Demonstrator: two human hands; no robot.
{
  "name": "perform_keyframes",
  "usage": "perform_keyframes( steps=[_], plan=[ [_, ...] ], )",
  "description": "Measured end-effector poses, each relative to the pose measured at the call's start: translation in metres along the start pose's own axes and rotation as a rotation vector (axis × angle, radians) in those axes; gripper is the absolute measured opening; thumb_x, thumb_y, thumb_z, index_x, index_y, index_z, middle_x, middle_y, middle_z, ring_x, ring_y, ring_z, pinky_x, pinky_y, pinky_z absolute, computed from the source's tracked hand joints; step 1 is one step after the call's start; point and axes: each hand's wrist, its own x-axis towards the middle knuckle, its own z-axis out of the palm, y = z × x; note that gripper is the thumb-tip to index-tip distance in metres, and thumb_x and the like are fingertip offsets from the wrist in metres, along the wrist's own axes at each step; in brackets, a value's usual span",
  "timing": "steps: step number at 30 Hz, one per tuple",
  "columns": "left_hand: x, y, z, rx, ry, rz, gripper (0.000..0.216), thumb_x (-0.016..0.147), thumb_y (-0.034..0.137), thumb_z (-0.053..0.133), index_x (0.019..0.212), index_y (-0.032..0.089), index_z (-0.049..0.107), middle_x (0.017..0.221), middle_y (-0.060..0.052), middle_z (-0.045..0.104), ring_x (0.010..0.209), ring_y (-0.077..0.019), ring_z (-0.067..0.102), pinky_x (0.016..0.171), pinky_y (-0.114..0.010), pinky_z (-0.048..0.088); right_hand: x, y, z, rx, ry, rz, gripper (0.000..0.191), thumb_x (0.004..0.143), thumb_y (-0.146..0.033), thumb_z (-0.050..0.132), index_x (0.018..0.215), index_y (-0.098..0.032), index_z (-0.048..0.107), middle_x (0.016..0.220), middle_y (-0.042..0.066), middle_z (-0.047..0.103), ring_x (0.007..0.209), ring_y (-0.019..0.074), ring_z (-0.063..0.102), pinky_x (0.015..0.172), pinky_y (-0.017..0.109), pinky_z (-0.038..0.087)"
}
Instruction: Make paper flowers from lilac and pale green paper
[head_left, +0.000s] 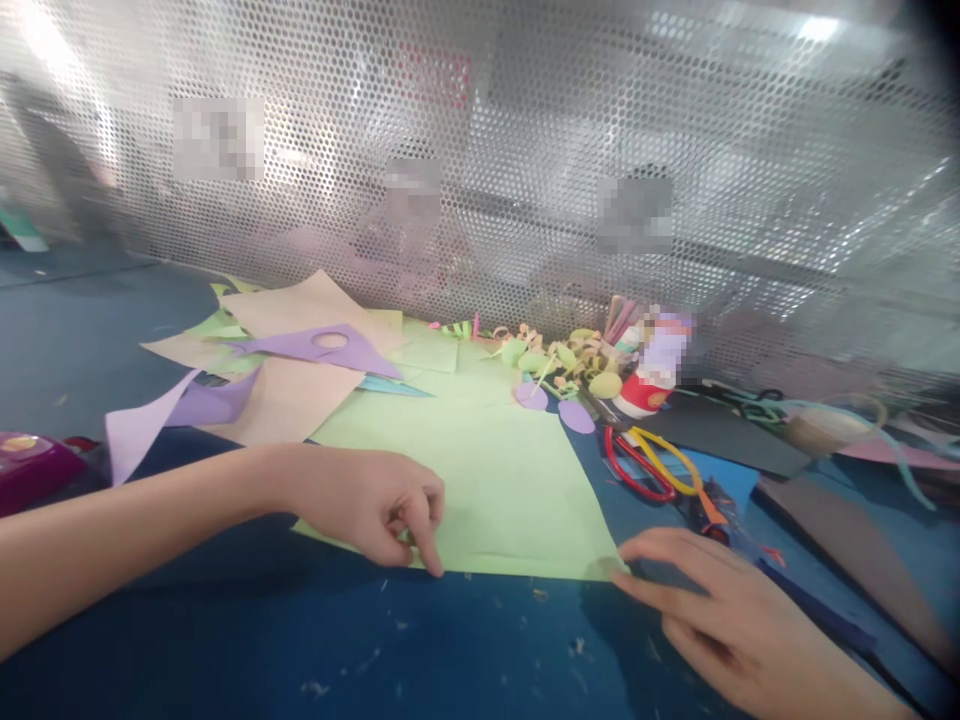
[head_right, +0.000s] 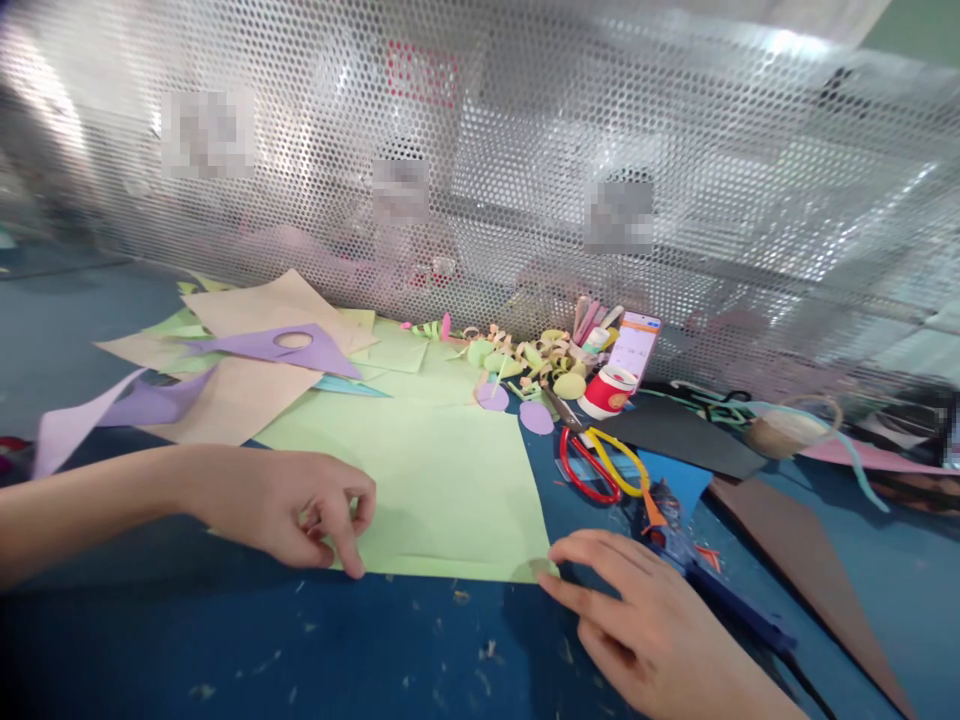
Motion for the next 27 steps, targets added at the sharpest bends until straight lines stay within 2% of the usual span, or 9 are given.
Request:
perform_keyframes(
  steps=[6,8,12,16,22,24,27],
  plan=[
    [-0.001,-0.002,0.000,-0.008,0.004,0.015,0.036,0.069,0.008,0.054,0.097,0.027,0.067,0.084,0.001,0.055,0.060,-0.0062,0.049,0.060,-0.014,0.039,-0.008,0.009,-0.003,0.020,0.124,0.036,0.029,0.069,-0.013,0.053,0.094,-0.025,0.065,0.097,0.007,0.063,0.094,0.0218,0.058,0.078,0.035,0.050],
    [-0.002,-0.002,-0.001,-0.002,-0.002,0.034,0.036,0.070,0.008,0.054,0.098,0.027,0.067,0.080,0.001,0.055,0.060,-0.0070,0.050,0.060,-0.014,0.040,0.003,0.003,-0.010,0.060,0.194,0.086,0.022,0.071,-0.014,0.052,0.087,-0.023,0.065,0.091,0.007,0.064,0.088,0.0207,0.060,0.076,0.033,0.051],
    [-0.001,0.003,0.000,0.043,0.006,0.075,0.035,0.073,0.008,0.054,0.100,0.026,0.065,0.076,0.001,0.055,0.064,-0.0088,0.051,0.061,-0.015,0.040,0.048,-0.026,-0.025,0.182,0.240,0.199,0.020,0.078,-0.017,0.049,0.092,-0.024,0.061,0.096,0.007,0.062,0.085,0.0186,0.061,0.074,0.030,0.050],
    [0.006,0.006,0.009,0.104,0.092,0.076,0.032,0.075,0.009,0.052,0.099,0.026,0.065,0.082,-0.001,0.056,0.068,-0.0093,0.053,0.065,-0.016,0.040,0.093,-0.057,-0.021,0.431,0.087,0.252,0.026,0.081,-0.021,0.051,0.106,-0.026,0.052,0.099,0.003,0.060,0.090,0.0159,0.057,0.079,0.028,0.047],
    [0.009,-0.001,0.018,0.021,0.189,0.026,0.018,0.071,0.013,0.059,0.087,0.021,0.063,0.081,0.001,0.058,0.068,-0.0087,0.054,0.063,-0.016,0.042,0.122,-0.069,0.006,0.655,-0.023,0.331,0.009,0.079,-0.013,0.051,0.084,-0.021,0.053,0.080,-0.001,0.057,0.075,0.0126,0.054,0.067,0.024,0.045],
    [0.003,-0.004,0.012,-0.036,0.145,-0.005,0.015,0.070,0.014,0.060,0.084,0.019,0.060,0.076,0.002,0.058,0.065,-0.0081,0.053,0.060,-0.016,0.042,0.124,-0.069,0.012,0.685,-0.024,0.341,0.009,0.079,-0.012,0.051,0.080,-0.020,0.052,0.078,-0.001,0.055,0.073,0.0120,0.053,0.066,0.024,0.043],
    [-0.007,-0.006,0.000,-0.127,0.008,-0.031,0.012,0.069,0.015,0.061,0.081,0.017,0.058,0.071,0.003,0.058,0.062,-0.0078,0.053,0.057,-0.015,0.042,0.125,-0.070,0.016,0.713,-0.028,0.352,0.009,0.079,-0.011,0.051,0.078,-0.020,0.053,0.077,-0.001,0.053,0.072,0.0116,0.052,0.065,0.023,0.042]
  ],
)
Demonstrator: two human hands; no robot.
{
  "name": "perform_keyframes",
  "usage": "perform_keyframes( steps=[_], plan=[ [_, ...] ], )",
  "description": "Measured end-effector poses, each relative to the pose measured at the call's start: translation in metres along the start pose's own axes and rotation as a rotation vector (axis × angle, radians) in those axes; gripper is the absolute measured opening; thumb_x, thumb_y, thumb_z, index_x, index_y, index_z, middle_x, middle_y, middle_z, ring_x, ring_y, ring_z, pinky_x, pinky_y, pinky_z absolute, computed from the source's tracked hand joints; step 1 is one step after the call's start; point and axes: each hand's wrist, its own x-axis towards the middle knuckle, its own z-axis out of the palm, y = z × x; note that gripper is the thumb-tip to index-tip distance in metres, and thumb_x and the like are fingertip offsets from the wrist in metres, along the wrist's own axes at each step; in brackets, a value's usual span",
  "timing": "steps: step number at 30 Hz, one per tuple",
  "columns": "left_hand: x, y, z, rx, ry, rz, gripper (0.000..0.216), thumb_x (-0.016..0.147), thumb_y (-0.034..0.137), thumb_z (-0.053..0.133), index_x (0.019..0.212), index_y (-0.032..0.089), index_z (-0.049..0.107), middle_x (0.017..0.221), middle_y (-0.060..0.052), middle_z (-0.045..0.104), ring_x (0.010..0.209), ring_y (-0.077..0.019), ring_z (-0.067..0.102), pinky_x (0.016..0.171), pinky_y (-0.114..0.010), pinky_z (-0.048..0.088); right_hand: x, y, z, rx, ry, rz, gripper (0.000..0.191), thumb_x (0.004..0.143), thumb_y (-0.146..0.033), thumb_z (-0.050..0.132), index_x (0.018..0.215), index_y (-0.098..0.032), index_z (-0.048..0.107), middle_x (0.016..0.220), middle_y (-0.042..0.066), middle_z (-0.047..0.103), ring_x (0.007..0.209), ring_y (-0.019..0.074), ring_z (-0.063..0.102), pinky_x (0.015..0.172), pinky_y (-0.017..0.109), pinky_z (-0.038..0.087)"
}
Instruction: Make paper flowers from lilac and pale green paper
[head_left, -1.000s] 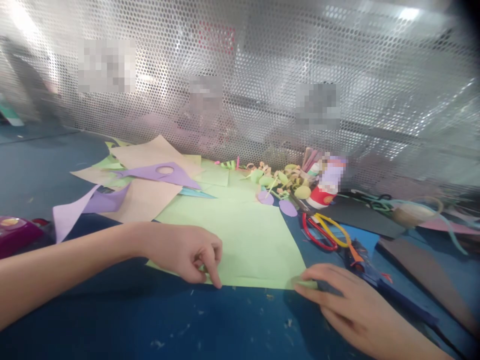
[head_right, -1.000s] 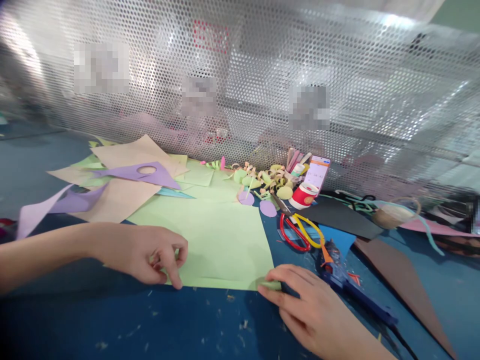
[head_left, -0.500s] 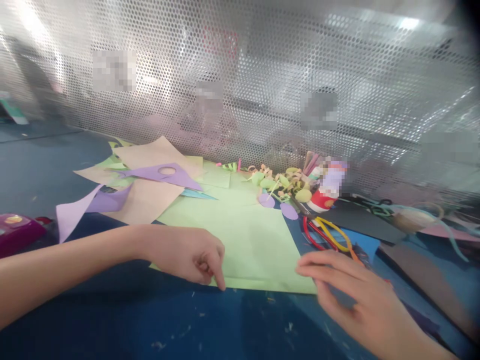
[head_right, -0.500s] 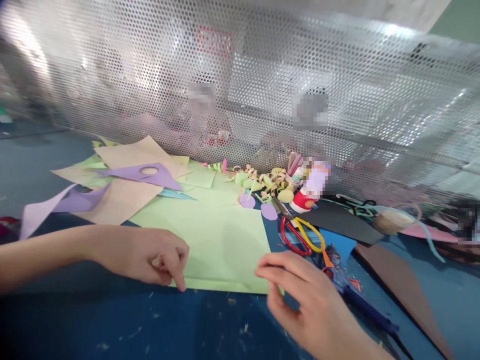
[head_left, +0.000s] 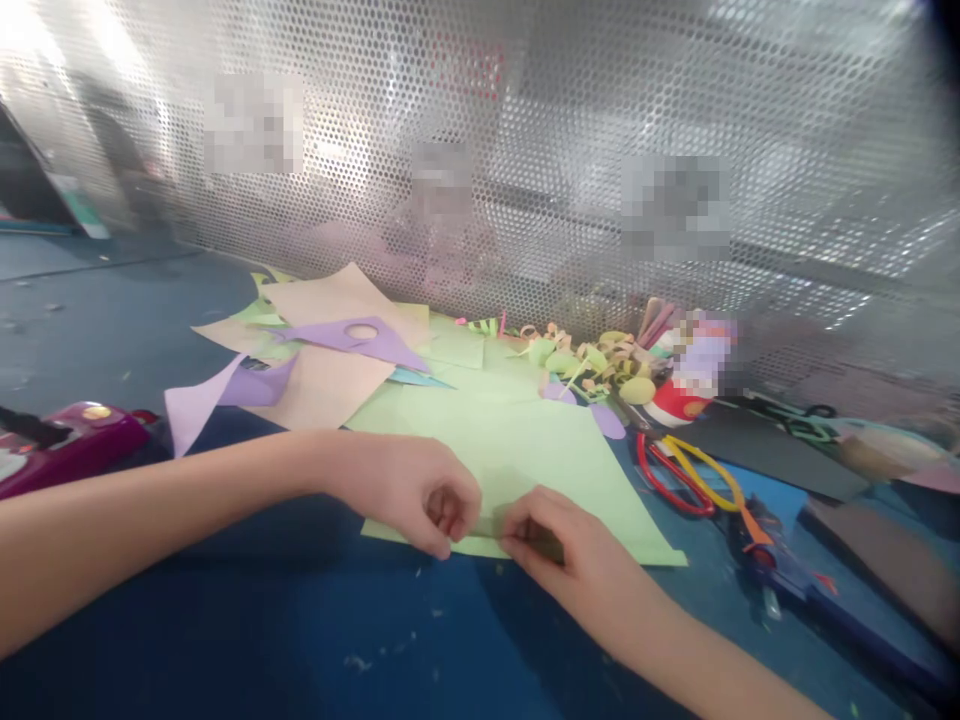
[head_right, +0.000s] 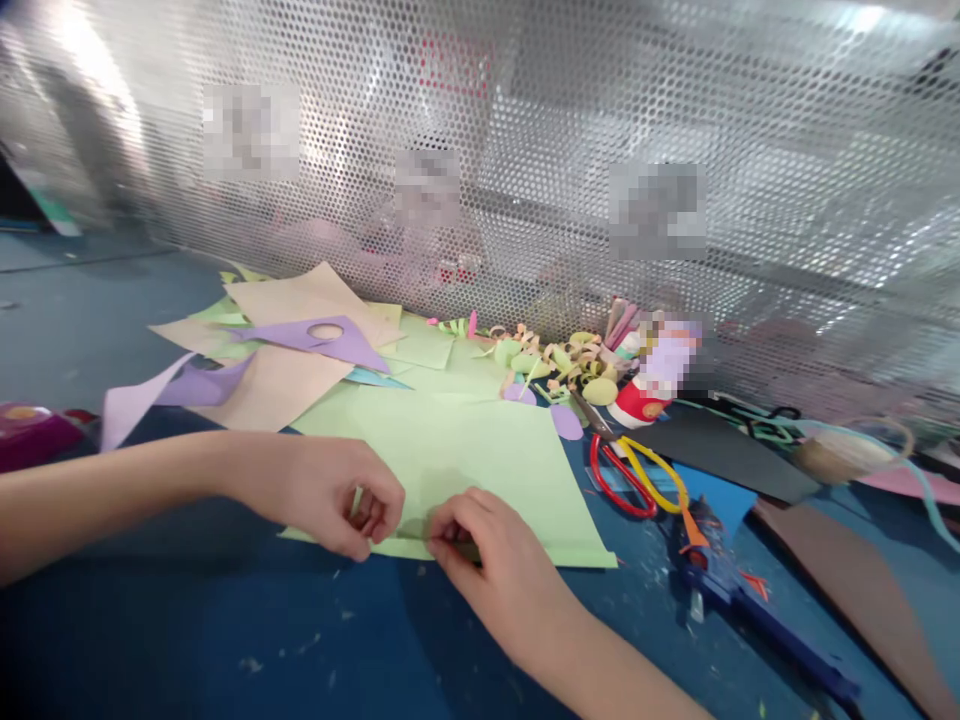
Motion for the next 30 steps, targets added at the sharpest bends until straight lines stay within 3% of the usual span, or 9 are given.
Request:
perform_keyframes(
  steps=[9,21,30],
  plan=[
    [-0.006,-0.007,-0.021,-0.089,-0.186,-0.057,0.018,0.072,0.021,0.060,0.089,0.017,0.062,0.078,-0.001,0.063,0.069,-0.0105,0.056,0.062,-0.017,0.044,-0.001,0.003,0.003,0.070,-0.007,0.029,0.007,0.081,-0.015,0.050,0.078,-0.020,0.053,0.078,0.000,0.052,0.074,0.0123,0.050,0.066,0.023,0.041],
    [-0.008,-0.020,-0.021,-0.131,-0.189,-0.138,0.022,0.069,0.027,0.063,0.089,0.018,0.068,0.071,-0.001,0.065,0.059,-0.0096,0.055,0.053,-0.015,0.042,-0.004,0.004,0.006,0.084,0.016,0.019,0.006,0.082,-0.016,0.049,0.080,-0.021,0.053,0.081,0.001,0.053,0.078,0.0133,0.051,0.070,0.025,0.042],
    [-0.009,-0.017,-0.023,-0.091,-0.214,-0.116,0.021,0.072,0.024,0.059,0.091,0.019,0.065,0.074,0.000,0.062,0.064,-0.0100,0.054,0.059,-0.018,0.043,-0.006,0.006,0.006,0.042,0.018,-0.067,0.014,0.086,-0.020,0.044,0.090,-0.024,0.057,0.087,0.002,0.051,0.082,0.0132,0.051,0.073,0.026,0.043]
  ],
)
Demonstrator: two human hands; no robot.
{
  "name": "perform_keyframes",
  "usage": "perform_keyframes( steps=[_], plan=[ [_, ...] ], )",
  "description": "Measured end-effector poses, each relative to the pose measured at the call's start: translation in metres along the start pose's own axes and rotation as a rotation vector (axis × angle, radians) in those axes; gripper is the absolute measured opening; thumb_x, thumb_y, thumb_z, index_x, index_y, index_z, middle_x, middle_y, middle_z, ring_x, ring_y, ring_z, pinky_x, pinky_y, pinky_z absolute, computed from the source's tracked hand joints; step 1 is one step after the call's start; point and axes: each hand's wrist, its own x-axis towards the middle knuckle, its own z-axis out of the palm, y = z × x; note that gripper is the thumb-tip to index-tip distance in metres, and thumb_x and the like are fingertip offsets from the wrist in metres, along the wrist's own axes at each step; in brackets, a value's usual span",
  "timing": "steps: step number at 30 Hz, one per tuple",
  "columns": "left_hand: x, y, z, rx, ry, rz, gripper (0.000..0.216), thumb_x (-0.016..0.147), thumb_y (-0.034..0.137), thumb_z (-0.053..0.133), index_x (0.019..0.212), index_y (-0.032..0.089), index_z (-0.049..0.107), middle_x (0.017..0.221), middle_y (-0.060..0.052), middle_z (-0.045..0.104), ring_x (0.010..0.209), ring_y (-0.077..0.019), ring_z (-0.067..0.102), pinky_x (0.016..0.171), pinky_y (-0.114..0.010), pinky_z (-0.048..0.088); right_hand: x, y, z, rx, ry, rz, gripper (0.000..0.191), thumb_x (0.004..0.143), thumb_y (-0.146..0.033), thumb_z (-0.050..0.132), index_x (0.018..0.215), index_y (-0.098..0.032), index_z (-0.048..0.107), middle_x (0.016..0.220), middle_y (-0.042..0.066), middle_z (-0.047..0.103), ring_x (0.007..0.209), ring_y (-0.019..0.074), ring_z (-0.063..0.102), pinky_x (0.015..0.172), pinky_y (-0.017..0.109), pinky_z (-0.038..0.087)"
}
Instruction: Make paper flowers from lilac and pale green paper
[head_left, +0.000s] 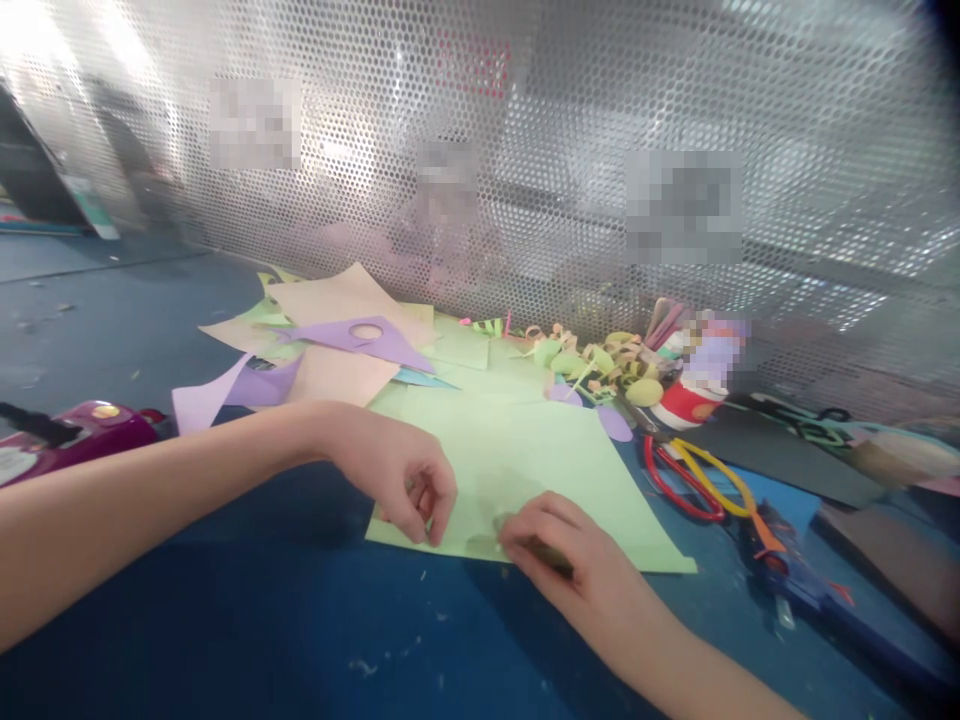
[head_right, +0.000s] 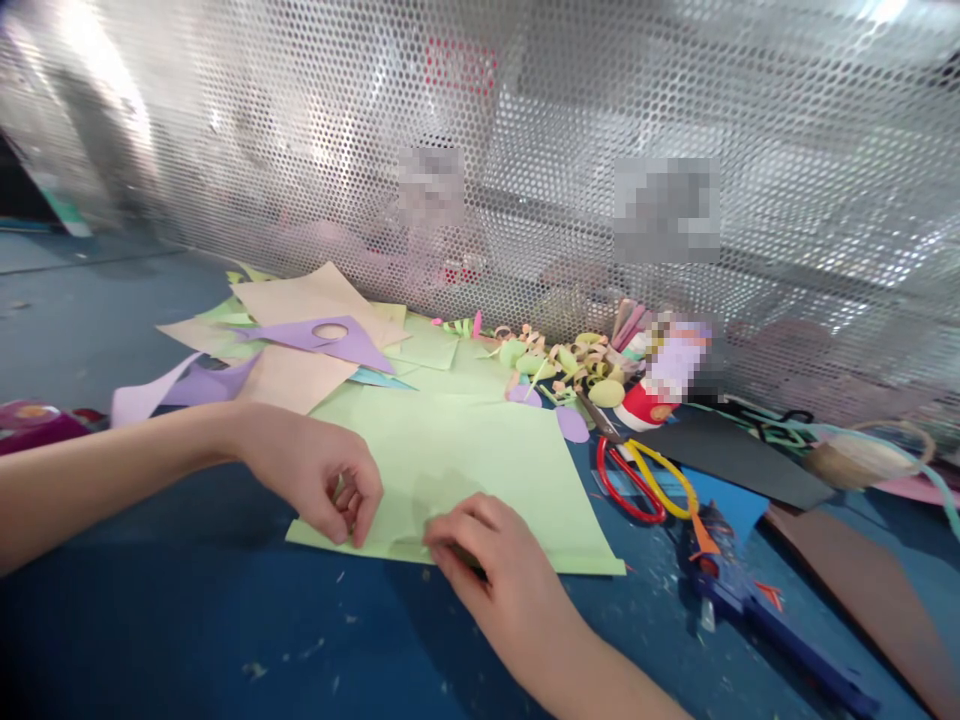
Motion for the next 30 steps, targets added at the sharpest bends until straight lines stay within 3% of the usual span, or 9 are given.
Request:
perform_keyframes(
  steps=[5,8,23,30],
  plan=[
    [0.000,0.005,0.001,0.032,0.004,-0.001,0.018,0.070,0.018,0.058,0.088,0.018,0.063,0.072,0.001,0.059,0.065,-0.0101,0.053,0.059,-0.017,0.042,-0.002,0.004,0.002,-0.169,-0.016,-0.191,0.038,0.084,-0.008,0.040,0.106,-0.032,0.058,0.095,0.004,0.049,0.086,0.0150,0.049,0.076,0.031,0.042],
    [-0.001,0.007,0.002,0.065,0.005,0.015,0.018,0.071,0.018,0.057,0.089,0.018,0.062,0.073,0.002,0.058,0.066,-0.0099,0.053,0.060,-0.017,0.042,-0.002,0.006,0.002,-0.247,-0.021,-0.270,0.043,0.082,-0.006,0.040,0.109,-0.033,0.058,0.093,0.005,0.050,0.083,0.0162,0.049,0.072,0.033,0.042],
    [-0.001,-0.004,0.004,0.040,0.048,-0.023,0.024,0.069,0.025,0.061,0.091,0.022,0.069,0.067,0.000,0.062,0.060,-0.0099,0.053,0.058,-0.017,0.041,0.001,-0.001,-0.002,-0.343,-0.118,-0.293,0.038,0.085,-0.012,0.039,0.115,-0.031,0.053,0.093,0.006,0.054,0.084,0.0177,0.046,0.072,0.033,0.038],
    [-0.004,0.003,0.005,0.073,0.074,-0.032,0.026,0.067,0.018,0.060,0.091,0.023,0.069,0.067,0.001,0.062,0.061,-0.0101,0.052,0.056,-0.017,0.040,0.005,-0.006,-0.002,-0.427,-0.177,-0.290,0.042,0.087,-0.016,0.040,0.121,-0.040,0.044,0.094,0.004,0.053,0.082,0.0173,0.043,0.073,0.033,0.036]
  ],
)
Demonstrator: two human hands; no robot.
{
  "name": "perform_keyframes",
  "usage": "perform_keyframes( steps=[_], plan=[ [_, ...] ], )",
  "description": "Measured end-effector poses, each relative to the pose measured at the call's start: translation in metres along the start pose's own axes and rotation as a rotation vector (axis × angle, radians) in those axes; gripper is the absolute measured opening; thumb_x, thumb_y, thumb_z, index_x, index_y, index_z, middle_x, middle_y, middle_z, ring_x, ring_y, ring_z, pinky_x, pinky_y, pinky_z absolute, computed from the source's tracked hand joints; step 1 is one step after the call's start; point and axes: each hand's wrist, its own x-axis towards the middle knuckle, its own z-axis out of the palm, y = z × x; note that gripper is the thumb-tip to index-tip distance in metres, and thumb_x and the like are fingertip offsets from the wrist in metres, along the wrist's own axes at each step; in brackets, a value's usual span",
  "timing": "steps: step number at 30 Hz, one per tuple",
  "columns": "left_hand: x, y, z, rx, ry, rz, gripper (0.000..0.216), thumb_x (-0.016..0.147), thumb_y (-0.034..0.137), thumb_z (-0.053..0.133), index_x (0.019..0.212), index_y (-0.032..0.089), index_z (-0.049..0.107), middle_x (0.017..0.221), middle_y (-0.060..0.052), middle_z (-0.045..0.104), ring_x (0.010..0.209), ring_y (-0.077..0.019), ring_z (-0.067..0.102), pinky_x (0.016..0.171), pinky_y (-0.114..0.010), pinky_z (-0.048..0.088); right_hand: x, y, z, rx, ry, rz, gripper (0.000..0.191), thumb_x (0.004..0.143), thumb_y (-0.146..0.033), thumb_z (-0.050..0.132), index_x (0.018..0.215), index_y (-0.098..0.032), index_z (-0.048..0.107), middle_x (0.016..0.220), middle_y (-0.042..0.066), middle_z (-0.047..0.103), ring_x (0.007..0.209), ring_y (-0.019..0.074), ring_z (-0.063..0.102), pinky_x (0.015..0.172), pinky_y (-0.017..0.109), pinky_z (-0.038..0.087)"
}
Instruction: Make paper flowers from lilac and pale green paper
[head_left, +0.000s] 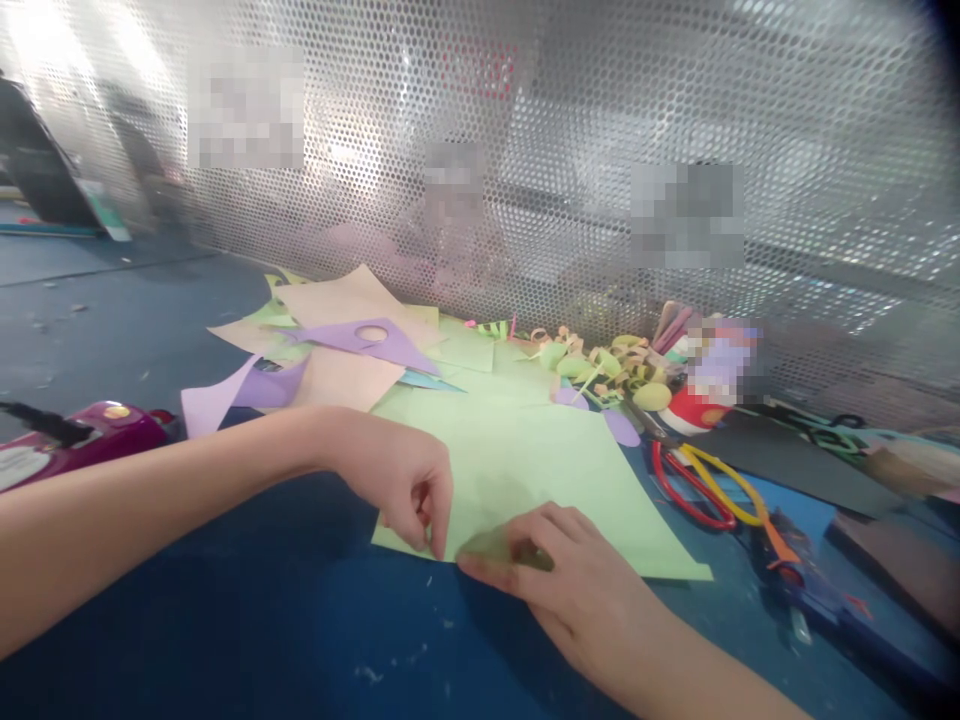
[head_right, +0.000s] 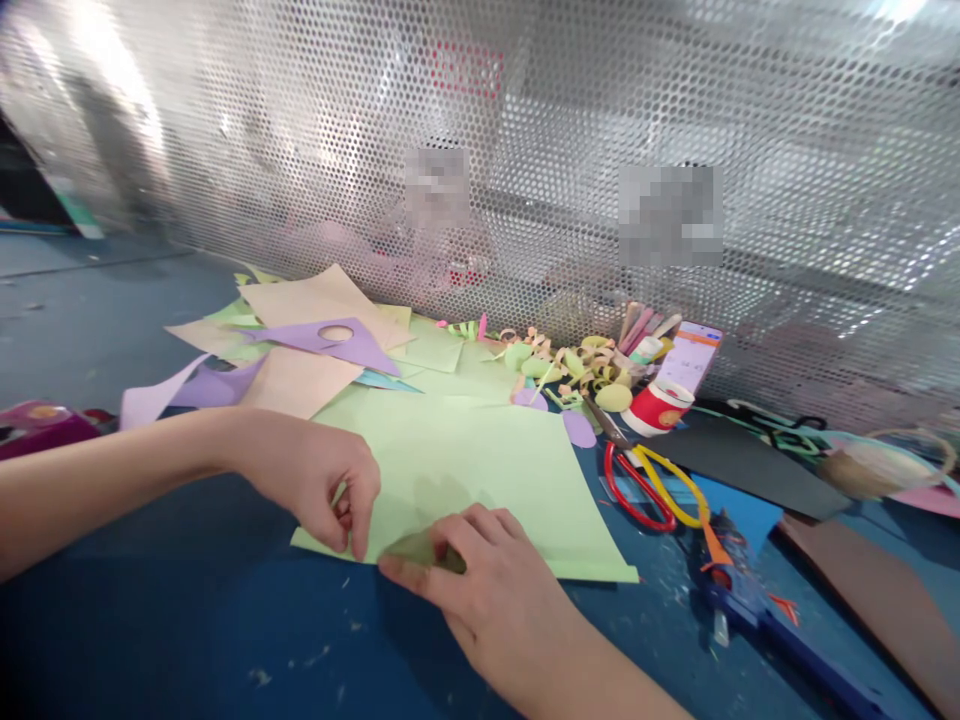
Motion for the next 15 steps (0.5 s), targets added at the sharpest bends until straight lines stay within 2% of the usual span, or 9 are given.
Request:
perform_keyframes(
  steps=[6,10,15],
  plan=[
    [-0.003,0.007,-0.004,0.041,-0.040,0.030,0.022,0.066,0.012,0.057,0.085,0.019,0.063,0.071,0.002,0.058,0.063,-0.0098,0.052,0.056,-0.016,0.040,0.000,0.001,0.001,-0.005,-0.022,0.006,0.044,0.086,-0.014,0.040,0.121,-0.041,0.044,0.093,0.004,0.051,0.082,0.0176,0.043,0.071,0.033,0.035],
    [-0.003,0.009,-0.003,0.099,-0.008,0.047,0.013,0.064,0.012,0.058,0.075,0.019,0.054,0.070,0.004,0.055,0.061,-0.0091,0.049,0.054,-0.017,0.039,0.000,0.001,0.002,-0.009,-0.022,0.015,0.044,0.087,-0.015,0.038,0.122,-0.041,0.043,0.093,0.004,0.049,0.082,0.0178,0.042,0.071,0.033,0.035],
    [-0.005,0.014,0.002,0.153,0.028,0.031,0.013,0.063,0.008,0.056,0.069,0.018,0.050,0.065,0.005,0.050,0.057,-0.0081,0.045,0.049,-0.017,0.035,-0.001,0.000,0.001,-0.030,-0.023,0.002,0.043,0.087,-0.016,0.039,0.123,-0.040,0.042,0.094,0.004,0.050,0.082,0.0177,0.042,0.072,0.033,0.035]
  ],
)
